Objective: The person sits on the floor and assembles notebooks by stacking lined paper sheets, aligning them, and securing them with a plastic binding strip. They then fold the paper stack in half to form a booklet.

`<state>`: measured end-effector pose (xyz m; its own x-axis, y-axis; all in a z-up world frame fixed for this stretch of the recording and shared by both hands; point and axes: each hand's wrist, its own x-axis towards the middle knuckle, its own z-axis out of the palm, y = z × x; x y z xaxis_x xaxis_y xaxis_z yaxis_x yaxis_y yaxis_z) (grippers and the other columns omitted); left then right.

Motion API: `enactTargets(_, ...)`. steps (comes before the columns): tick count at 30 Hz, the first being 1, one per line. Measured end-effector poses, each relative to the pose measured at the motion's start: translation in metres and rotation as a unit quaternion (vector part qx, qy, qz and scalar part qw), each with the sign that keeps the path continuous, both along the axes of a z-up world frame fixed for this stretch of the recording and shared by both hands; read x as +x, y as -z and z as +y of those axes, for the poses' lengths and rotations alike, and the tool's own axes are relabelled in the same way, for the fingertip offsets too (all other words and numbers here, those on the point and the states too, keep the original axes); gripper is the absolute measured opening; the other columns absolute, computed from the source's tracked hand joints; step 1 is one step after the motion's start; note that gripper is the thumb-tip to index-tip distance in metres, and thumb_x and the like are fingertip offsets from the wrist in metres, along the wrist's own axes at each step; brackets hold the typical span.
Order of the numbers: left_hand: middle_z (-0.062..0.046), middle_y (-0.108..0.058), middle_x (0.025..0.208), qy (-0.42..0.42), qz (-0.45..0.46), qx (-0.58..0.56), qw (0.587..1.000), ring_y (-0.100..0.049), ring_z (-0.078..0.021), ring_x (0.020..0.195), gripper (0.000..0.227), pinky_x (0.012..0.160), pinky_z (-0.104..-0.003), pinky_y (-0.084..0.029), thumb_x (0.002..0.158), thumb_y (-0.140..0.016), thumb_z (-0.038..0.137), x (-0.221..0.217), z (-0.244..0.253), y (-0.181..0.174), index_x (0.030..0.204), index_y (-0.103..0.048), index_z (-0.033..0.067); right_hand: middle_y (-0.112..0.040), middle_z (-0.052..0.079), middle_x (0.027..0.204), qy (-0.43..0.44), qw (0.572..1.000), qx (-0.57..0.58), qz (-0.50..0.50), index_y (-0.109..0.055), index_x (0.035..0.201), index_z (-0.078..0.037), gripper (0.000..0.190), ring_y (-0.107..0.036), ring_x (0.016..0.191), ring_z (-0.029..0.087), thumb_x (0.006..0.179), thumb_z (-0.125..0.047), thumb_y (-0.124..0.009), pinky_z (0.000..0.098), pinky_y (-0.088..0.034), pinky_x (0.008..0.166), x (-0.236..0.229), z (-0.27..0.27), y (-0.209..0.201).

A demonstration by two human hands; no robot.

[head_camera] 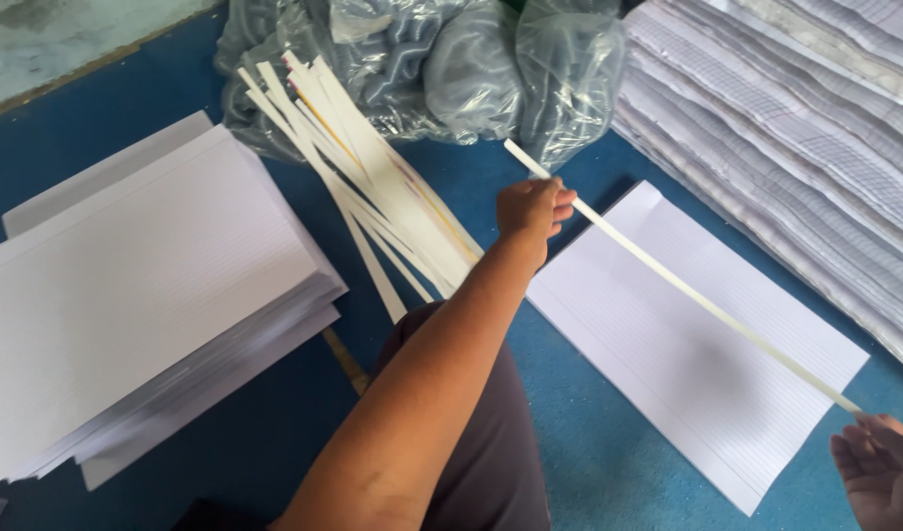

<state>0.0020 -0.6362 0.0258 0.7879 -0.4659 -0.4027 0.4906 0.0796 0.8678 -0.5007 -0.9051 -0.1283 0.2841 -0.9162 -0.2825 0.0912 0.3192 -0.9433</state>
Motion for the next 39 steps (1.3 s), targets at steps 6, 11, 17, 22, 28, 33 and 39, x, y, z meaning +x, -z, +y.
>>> enactTargets(6,-0.011,-0.078,0.106,0.025,0.033,0.042,0.998,-0.075,-0.0223,0.097,0.026,0.089,-0.041,-0.058,0.098,-0.06,0.02,-0.024,-0.026,0.022,0.116,-0.067,0.0036,-0.069,0.004,0.102,0.016,0.999,0.012,0.031,-0.063,0.107,-0.01,0.004,-0.07,0.102,0.016,0.104,-0.008,-0.062,0.0441,-0.053,0.101,-0.015,0.007,0.01)
enactTargets(11,-0.009,-0.078,0.106,0.056,0.039,0.04,0.997,-0.074,-0.0214,0.098,0.023,0.089,-0.04,-0.059,0.098,-0.06,0.02,-0.03,-0.034,0.035,0.114,-0.067,0.0048,-0.066,0.007,0.102,0.045,0.994,0.029,0.096,-0.061,0.11,-0.006,0.005,-0.067,0.101,0.018,0.106,-0.008,-0.062,0.044,-0.051,0.101,-0.022,0.021,0.016)
enactTargets(17,-0.007,-0.078,0.103,0.058,0.05,0.086,0.993,-0.074,-0.0197,0.097,0.019,0.086,-0.037,-0.06,0.099,-0.06,0.021,-0.026,-0.038,0.045,0.112,-0.068,0.0081,-0.063,0.01,0.102,0.038,0.985,0.032,0.166,-0.058,0.12,-0.002,0.012,-0.065,0.101,0.019,0.111,-0.011,-0.058,0.0444,-0.05,0.1,-0.024,0.029,0.018)
enactTargets(22,-0.007,-0.077,0.103,0.055,0.047,0.105,0.992,-0.074,-0.0195,0.096,0.018,0.083,-0.036,-0.061,0.1,-0.059,0.02,-0.021,-0.041,0.051,0.112,-0.068,0.0087,-0.06,0.013,0.102,0.03,0.971,0.043,0.232,-0.056,0.126,-0.002,0.019,-0.064,0.101,0.021,0.113,-0.015,-0.054,0.0464,-0.051,0.099,-0.016,0.027,0.021)
enactTargets(28,-0.006,-0.077,0.104,0.06,0.063,0.108,0.99,-0.073,-0.0188,0.095,0.019,0.083,-0.036,-0.061,0.101,-0.059,0.021,-0.015,-0.049,0.065,0.112,-0.067,0.0092,-0.062,0.018,0.105,0.054,0.958,-0.006,0.282,-0.051,0.131,0.007,0.026,-0.066,0.102,0.025,0.111,-0.01,-0.056,0.0449,-0.055,0.096,-0.006,0.042,0.018)
enactTargets(33,-0.007,-0.075,0.106,0.073,0.064,0.081,0.992,-0.072,-0.0197,0.097,0.021,0.084,-0.037,-0.059,0.103,-0.055,0.022,-0.011,-0.053,0.075,0.114,-0.066,0.0079,-0.061,0.022,0.108,0.033,0.95,-0.007,0.312,-0.052,0.134,0.009,0.03,-0.065,0.106,0.029,0.113,-0.012,-0.055,0.0465,-0.054,0.099,-0.002,0.042,0.021)
enactTargets(39,-0.013,-0.072,0.116,0.076,0.067,0.091,0.991,-0.073,-0.0234,0.107,0.032,0.092,-0.037,-0.061,0.103,-0.051,0.016,-0.011,-0.057,0.081,0.133,-0.054,0.0058,-0.06,0.023,0.109,0.021,0.941,-0.001,0.338,-0.051,0.135,0.008,0.032,-0.064,0.109,0.029,0.113,-0.015,-0.054,0.0474,-0.053,0.101,-0.007,0.032,0.033)
